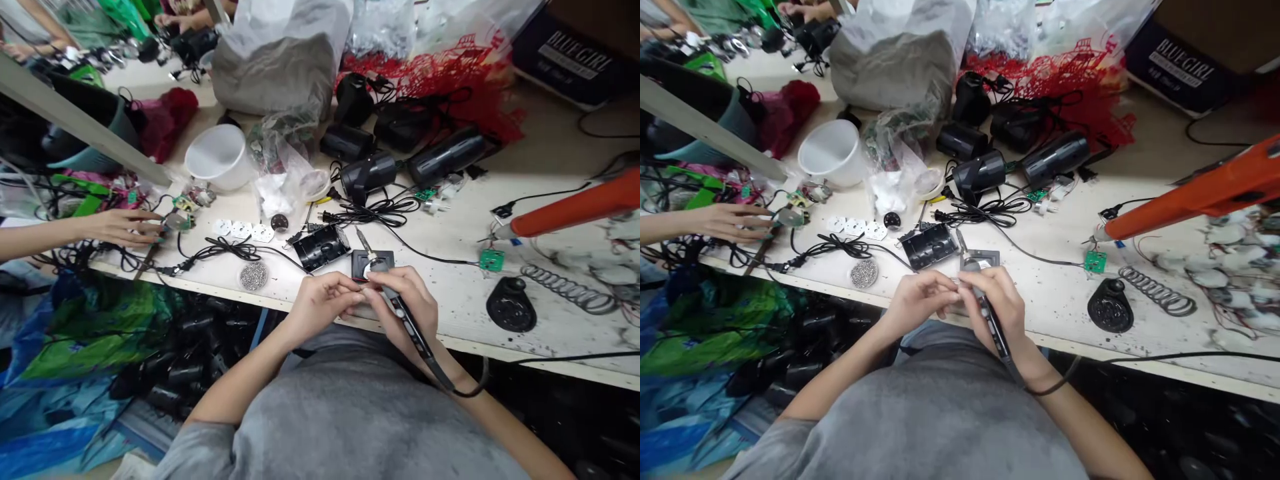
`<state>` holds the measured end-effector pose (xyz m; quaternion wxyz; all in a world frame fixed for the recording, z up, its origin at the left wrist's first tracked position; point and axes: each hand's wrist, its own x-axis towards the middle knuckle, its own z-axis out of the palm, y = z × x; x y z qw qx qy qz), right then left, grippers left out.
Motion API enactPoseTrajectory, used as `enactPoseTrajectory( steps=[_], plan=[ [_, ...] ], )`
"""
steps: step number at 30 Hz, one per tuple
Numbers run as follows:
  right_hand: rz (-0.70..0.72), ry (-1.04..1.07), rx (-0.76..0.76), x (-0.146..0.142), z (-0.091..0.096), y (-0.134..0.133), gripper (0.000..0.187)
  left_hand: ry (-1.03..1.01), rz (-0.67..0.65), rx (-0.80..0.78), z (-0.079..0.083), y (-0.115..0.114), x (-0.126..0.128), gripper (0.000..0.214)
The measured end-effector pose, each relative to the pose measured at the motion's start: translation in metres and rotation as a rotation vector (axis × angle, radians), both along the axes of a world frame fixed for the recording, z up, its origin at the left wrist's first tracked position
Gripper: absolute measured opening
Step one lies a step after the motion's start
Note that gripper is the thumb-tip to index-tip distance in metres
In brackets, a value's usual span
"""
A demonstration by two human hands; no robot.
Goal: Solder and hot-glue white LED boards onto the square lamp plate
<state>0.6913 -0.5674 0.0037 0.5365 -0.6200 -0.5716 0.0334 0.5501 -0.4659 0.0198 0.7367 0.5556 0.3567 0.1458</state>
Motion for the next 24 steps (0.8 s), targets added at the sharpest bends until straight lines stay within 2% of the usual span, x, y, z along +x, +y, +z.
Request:
enactPoseTrajectory(
  steps=[9,16,20,24],
  plan=[
    [-0.057,0.122,-0.045,0.003,-0.011,-0.008,0.035,-0.025,0.017,-0.204,-0.007,-0.005,0.008,0.049],
    [-0.045,0.025,-0.04,0.006,-0.019,-0.012,0.043,-0.034,0.038,-0.298,-0.01,-0.007,0.01,0.051],
    [-0.02,-0.013,-0.022,0.006,-0.018,-0.013,0.045,-0.06,0.05,-0.4,-0.008,-0.004,0.01,0.052],
    [-0.037,-0.052,-0.001,0.004,-0.014,-0.012,0.042,-0.046,-0.002,-0.501,-0.006,0.0,0.009,0.05]
  ],
)
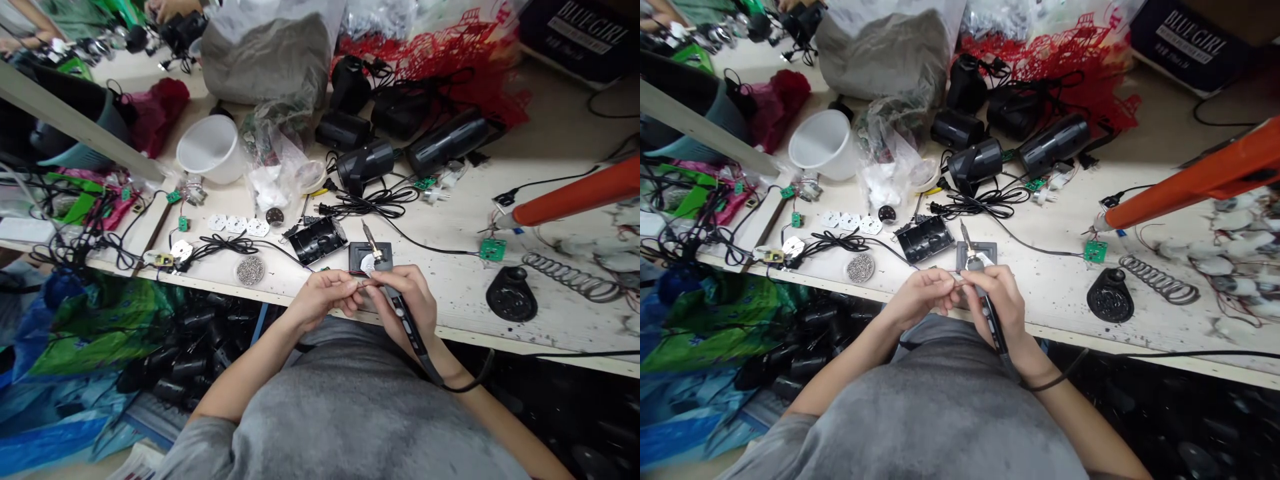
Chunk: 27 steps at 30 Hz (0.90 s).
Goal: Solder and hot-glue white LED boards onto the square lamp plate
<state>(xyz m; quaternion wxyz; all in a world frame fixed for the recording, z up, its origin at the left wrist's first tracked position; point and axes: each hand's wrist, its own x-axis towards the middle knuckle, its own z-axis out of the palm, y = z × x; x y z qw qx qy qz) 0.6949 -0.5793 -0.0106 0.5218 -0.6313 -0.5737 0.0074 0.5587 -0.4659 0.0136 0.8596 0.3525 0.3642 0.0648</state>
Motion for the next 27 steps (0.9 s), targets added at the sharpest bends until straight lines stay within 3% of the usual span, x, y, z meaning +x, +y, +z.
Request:
enactPoseTrajectory(
  steps=[5,9,17,19,27],
  plan=[
    [0.0,-0.038,0.03,-0.001,0.003,0.002,0.04,0.006,-0.102,-0.024,0.0,0.003,0.0,0.046],
    [-0.004,-0.023,0.02,-0.001,0.006,0.0,0.042,0.035,-0.08,0.072,0.001,0.001,0.0,0.044],
    [-0.022,0.122,-0.027,-0.003,0.006,-0.002,0.039,0.128,0.012,0.632,-0.004,-0.014,-0.001,0.021],
    [-0.028,0.112,-0.016,-0.004,0.004,0.0,0.037,0.125,0.006,0.699,-0.005,-0.016,-0.001,0.019],
    [-0.031,0.097,-0.019,-0.002,0.0,-0.001,0.038,0.037,0.001,0.389,-0.005,-0.01,-0.002,0.044]
  ],
)
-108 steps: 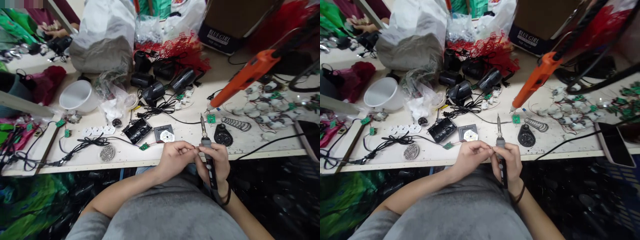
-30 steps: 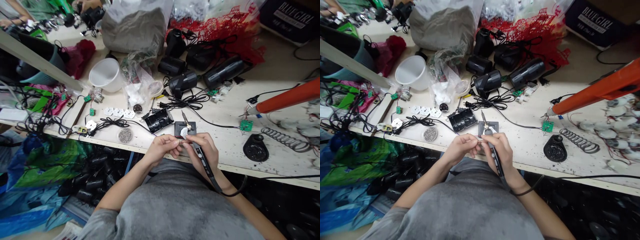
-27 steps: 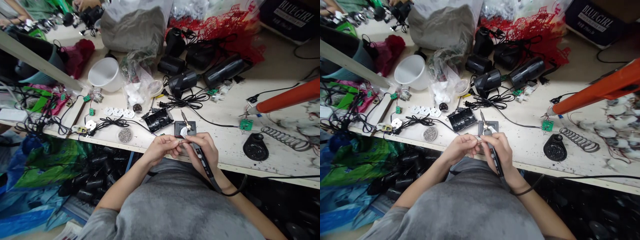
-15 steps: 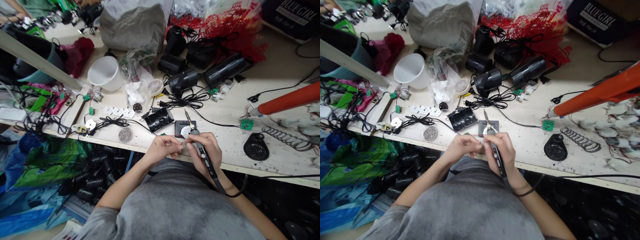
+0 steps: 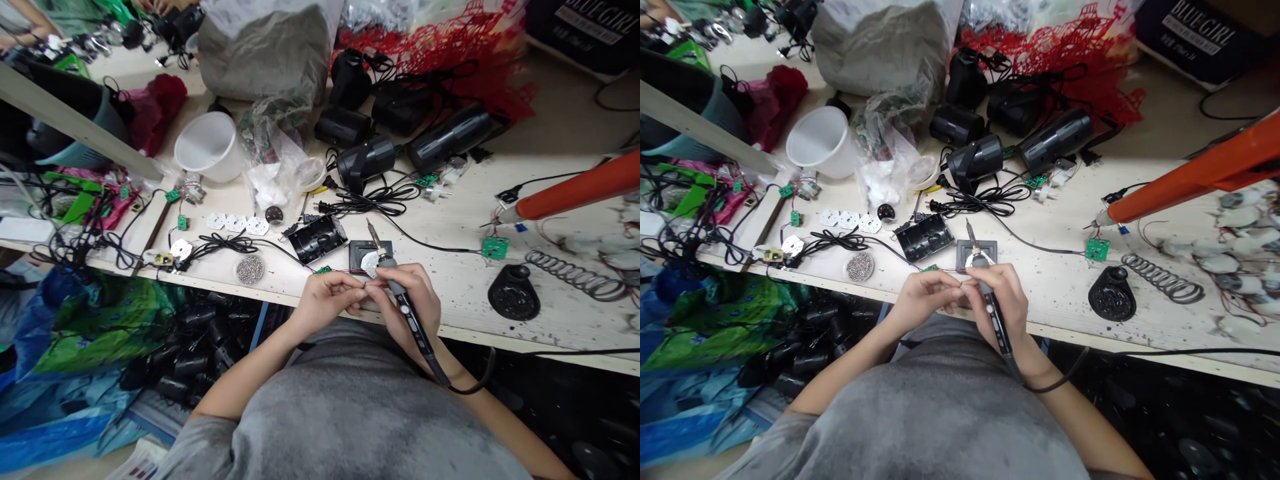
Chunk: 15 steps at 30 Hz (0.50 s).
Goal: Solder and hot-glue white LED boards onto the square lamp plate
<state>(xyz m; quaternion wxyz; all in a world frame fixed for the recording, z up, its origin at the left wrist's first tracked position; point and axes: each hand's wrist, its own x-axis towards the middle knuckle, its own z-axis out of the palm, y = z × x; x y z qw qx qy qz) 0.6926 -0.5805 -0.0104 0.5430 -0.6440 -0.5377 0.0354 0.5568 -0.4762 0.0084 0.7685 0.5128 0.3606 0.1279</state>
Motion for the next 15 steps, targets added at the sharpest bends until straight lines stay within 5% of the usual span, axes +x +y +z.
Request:
enactPoseTrajectory(
  steps=[4,7,15],
  plan=[
    [-0.027,-0.012,0.002,0.0,-0.002,-0.002,0.037,-0.013,-0.013,-0.012,-0.003,0.002,-0.001,0.048],
    [-0.054,-0.07,0.013,0.003,-0.002,-0.004,0.037,0.028,-0.009,0.145,-0.008,0.0,0.0,0.036],
    [-0.01,-0.122,0.004,0.023,0.019,-0.051,0.038,0.19,0.133,1.279,-0.03,-0.01,0.011,0.01]
  ],
)
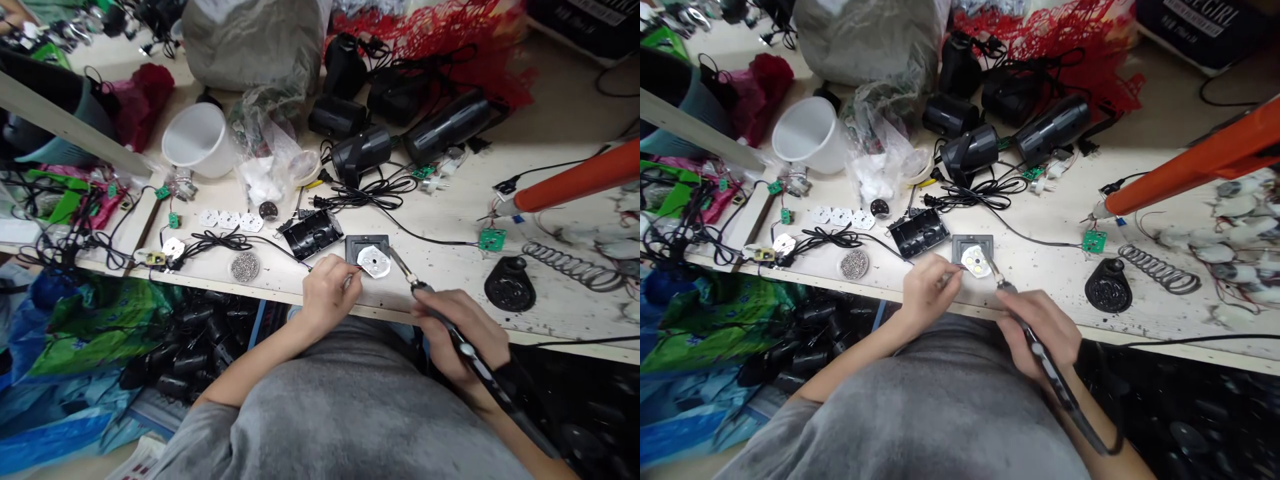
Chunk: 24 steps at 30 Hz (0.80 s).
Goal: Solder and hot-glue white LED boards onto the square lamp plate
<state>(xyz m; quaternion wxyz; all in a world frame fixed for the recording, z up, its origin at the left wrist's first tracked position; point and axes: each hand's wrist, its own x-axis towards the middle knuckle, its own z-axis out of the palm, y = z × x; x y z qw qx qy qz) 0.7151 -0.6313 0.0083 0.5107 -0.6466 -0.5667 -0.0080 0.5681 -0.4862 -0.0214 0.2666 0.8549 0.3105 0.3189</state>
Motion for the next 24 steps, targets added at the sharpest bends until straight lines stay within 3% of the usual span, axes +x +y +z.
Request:
enactPoseTrajectory(
  steps=[4,16,24],
  plan=[
    [0.03,-0.079,-0.042,-0.003,0.001,-0.021,0.04,0.003,-0.01,0.159,-0.007,0.001,0.003,0.007],
    [-0.038,-0.142,-0.035,-0.013,-0.015,-0.009,0.031,-0.047,-0.04,0.134,-0.013,0.005,0.006,0.006],
    [-0.033,-0.146,-0.062,-0.014,-0.014,-0.005,0.03,-0.039,-0.045,0.119,-0.013,0.005,0.006,0.008]
  ],
)
